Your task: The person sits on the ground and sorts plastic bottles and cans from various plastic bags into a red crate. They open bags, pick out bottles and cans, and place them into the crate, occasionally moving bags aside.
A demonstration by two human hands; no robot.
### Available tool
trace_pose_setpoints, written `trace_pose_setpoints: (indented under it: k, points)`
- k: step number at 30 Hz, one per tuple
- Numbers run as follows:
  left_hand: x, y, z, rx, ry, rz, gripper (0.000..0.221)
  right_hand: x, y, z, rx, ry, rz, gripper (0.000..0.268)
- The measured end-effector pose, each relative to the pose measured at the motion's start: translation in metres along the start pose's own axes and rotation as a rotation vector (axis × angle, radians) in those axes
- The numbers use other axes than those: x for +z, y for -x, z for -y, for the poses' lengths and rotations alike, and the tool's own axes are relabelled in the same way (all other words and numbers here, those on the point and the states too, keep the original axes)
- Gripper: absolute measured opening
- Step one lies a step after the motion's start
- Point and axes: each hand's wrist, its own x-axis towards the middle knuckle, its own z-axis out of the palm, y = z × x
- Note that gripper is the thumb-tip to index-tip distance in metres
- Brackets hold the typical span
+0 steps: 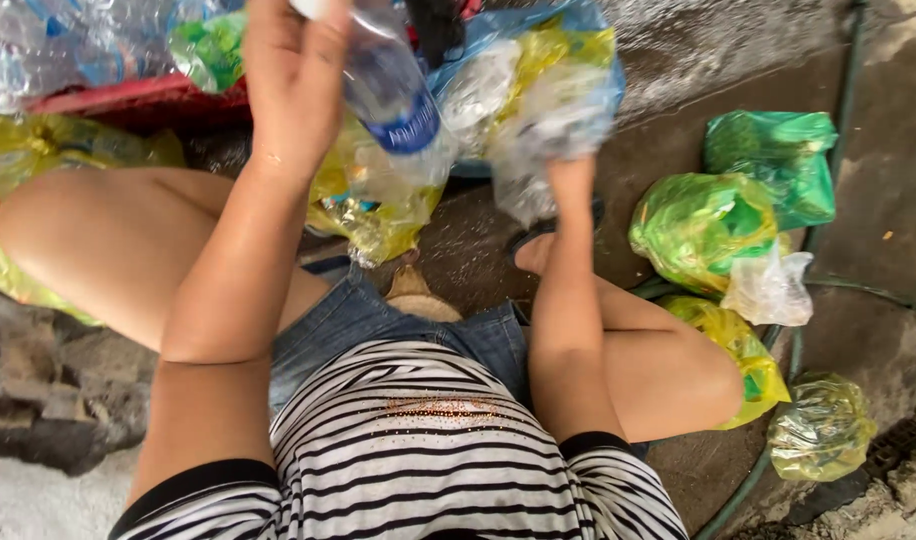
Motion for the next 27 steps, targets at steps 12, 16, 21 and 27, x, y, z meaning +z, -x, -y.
trace_pose_setpoints:
  k: [12,16,21,27]
  points:
    - [0.009,0.119,0.124,0.316,-0.583,1.302,0.038,-0.047,-0.031,0.035,-0.069,-0.980,-0.397,0.033]
    - [-0.011,0.139,0.152,0.776,-0.731,1.313,0.029,-0.039,-0.034,0.030,-0.074,-0.678,-0.514,0.032]
    - [-0.004,0.143,0.125,0.915,-0.890,1.258,0.026,-0.038,-0.023,0.064,-0.217,-0.426,-0.539,0.045]
    - [0.006,0.164,0.153,0.728,-1.044,1.477,0.029,-0.004,0.030,0.162,-0.078,0.071,-0.202,0.031]
